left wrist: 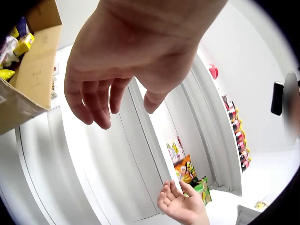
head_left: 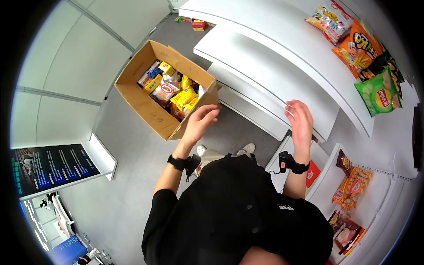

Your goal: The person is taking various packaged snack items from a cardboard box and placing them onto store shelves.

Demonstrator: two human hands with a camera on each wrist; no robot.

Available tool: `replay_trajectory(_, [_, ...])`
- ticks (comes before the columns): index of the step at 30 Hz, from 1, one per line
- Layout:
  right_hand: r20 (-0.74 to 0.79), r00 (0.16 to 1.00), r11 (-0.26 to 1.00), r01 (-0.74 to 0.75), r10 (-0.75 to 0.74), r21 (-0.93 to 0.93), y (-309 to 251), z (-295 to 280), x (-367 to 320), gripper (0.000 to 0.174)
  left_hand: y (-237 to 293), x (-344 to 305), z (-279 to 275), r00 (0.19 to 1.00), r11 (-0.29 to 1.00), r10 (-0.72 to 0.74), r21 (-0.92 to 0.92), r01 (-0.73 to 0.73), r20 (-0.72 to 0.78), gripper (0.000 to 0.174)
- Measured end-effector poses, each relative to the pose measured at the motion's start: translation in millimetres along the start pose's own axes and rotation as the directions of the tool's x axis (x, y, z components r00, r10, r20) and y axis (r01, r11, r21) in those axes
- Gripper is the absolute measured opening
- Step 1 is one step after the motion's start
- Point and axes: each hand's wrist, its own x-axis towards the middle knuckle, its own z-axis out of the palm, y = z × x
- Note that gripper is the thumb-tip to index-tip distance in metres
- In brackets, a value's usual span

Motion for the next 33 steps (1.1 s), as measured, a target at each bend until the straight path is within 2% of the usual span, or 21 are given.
replay_trajectory(2, [0.045, 0.997, 0.998, -0.063, 0.064, -0.026, 28, 29, -6, 0.022, -3, -24, -44, 0.997, 0.998, -0.038, 0.038, 0.040, -0.062, 0.034])
replay_trajectory(3, [0.057, 0.994, 0.995, -0.092, 0.093, -0.025, 41, 42, -11, 0.022, -3, -36, -62, 0.991, 0.995, -0.082, -0.064, 0.075, -0.108, 0.036])
replay_trajectory(4, [0.067, 0.991, 0.993, -0.117, 0.118, -0.024, 53, 57, -17, 0.021, -9, -47, -86, 0.985, 0.993, -0.110, -0.057, 0.103, -0.132, 0.036])
replay_trajectory(5, [0.036, 0.986, 0.986, -0.164, 0.164, 0.002, 64, 72, -27, 0.022, -19, -57, -113, 0.979, 0.991, -0.133, -0.053, 0.126, -0.156, 0.035])
replay_trajectory(8, [0.086, 0.957, 0.937, -0.289, 0.277, 0.196, 102, 103, -43, 0.025, -29, -82, -172, 0.947, 0.976, -0.216, -0.045, 0.211, -0.239, 0.033])
replay_trajectory(10, [0.072, 0.920, 0.880, -0.389, 0.385, 0.271, 116, 123, -53, 0.028, -51, -88, -206, 0.925, 0.960, -0.278, -0.101, 0.260, -0.258, 0.034])
replay_trajectory(12, [0.075, 0.893, 0.831, -0.442, 0.444, 0.338, 124, 144, -58, 0.029, -49, -88, -231, 0.903, 0.939, -0.338, -0.162, 0.304, -0.264, 0.036])
replay_trajectory(15, [0.104, 0.896, 0.826, -0.438, 0.431, 0.354, 130, 156, -63, 0.029, -52, -71, -254, 0.913, 0.932, -0.355, -0.156, 0.327, -0.202, 0.038])
replay_trajectory(19, [0.079, 0.896, 0.828, -0.435, 0.437, 0.354, 125, 153, -62, 0.027, -48, -33, -264, 0.910, 0.911, -0.381, -0.235, 0.339, -0.162, 0.038])
replay_trajectory(24, [0.058, 0.895, 0.720, -0.394, 0.443, 0.571, 113, 125, -53, 0.022, -36, 29, -283, 0.927, 0.882, -0.350, -0.380, 0.279, -0.133, 0.035])
replay_trajectory(26, [0.021, 0.898, 0.696, -0.356, 0.440, 0.623, 104, 109, -49, 0.022, -15, 48, -272, 0.919, 0.893, -0.348, -0.366, 0.264, -0.185, 0.033])
replay_trajectory(28, [-0.033, 0.900, 0.692, -0.311, 0.435, 0.651, 101, 94, -45, 0.023, 11, 63, -261, 0.944, 0.915, -0.302, -0.318, 0.248, -0.133, 0.024])
replay_trajectory(32, [-0.043, 0.894, 0.663, -0.298, 0.447, 0.686, 107, 68, -39, 0.023, 32, 110, -241, 0.947, 0.946, -0.279, -0.212, 0.244, -0.155, 0.023])
replay_trajectory(33, [-0.043, 0.889, 0.654, -0.303, 0.457, 0.693, 111, 65, -39, 0.023, 24, 125, -241, 0.951, 0.958, -0.271, -0.138, 0.251, -0.149, 0.037])
